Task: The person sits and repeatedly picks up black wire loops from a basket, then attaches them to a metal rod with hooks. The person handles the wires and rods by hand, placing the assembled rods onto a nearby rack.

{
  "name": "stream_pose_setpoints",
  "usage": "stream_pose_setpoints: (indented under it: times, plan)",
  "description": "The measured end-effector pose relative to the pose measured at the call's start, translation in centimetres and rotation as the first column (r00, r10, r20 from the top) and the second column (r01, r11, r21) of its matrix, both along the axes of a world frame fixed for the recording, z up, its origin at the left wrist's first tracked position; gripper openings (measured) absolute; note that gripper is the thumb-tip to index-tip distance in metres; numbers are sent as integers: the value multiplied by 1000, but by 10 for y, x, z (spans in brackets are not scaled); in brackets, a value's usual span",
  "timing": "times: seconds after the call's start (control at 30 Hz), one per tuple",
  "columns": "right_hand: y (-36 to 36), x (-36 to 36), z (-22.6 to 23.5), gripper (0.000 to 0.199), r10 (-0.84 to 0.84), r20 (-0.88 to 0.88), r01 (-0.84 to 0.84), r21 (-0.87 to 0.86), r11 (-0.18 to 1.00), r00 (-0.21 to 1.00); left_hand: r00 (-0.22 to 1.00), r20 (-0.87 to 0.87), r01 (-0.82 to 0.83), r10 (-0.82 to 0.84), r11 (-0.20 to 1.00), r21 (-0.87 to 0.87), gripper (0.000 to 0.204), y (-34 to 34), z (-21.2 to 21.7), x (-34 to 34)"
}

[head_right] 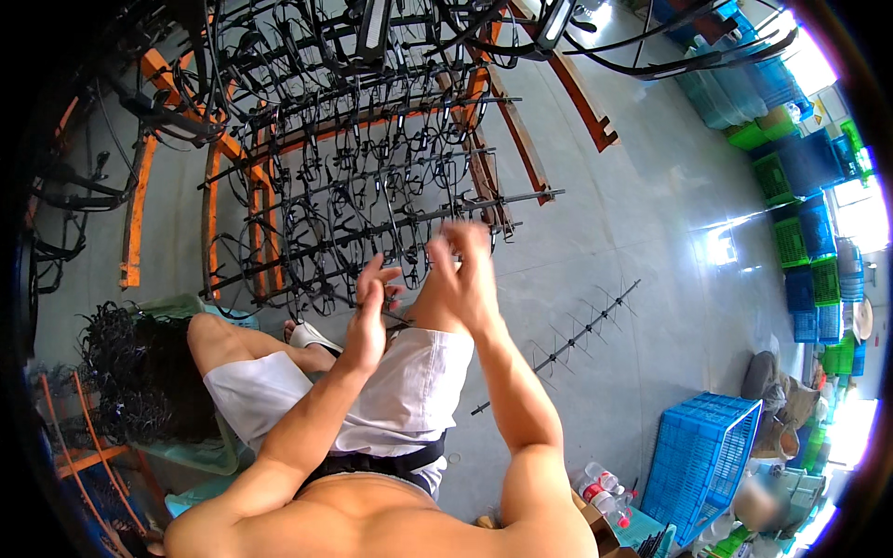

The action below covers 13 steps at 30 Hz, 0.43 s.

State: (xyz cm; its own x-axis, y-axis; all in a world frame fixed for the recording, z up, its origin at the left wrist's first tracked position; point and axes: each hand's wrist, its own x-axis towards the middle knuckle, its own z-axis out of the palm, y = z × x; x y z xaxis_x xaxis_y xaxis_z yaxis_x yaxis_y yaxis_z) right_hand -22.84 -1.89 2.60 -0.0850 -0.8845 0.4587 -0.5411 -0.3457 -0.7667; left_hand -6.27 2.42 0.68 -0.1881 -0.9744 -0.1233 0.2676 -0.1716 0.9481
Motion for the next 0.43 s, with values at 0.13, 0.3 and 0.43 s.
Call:
stream_pose_setpoints:
  times: [0.13,0.3,0.43]
  plan:
    - [70,21,13,37,122,938,-806,208,555,326,954,299,83,-19,976,-203,55,5,28,9]
    - [73,-19,43,29,-106,937,-597,297,745,333,939,167,326,-299,931,-166,53,-12,26,11]
    - [40,-72,63,27,-5,933,-259,105,960,360,827,562,0,20,999,-36,62,-34,-11,-16]
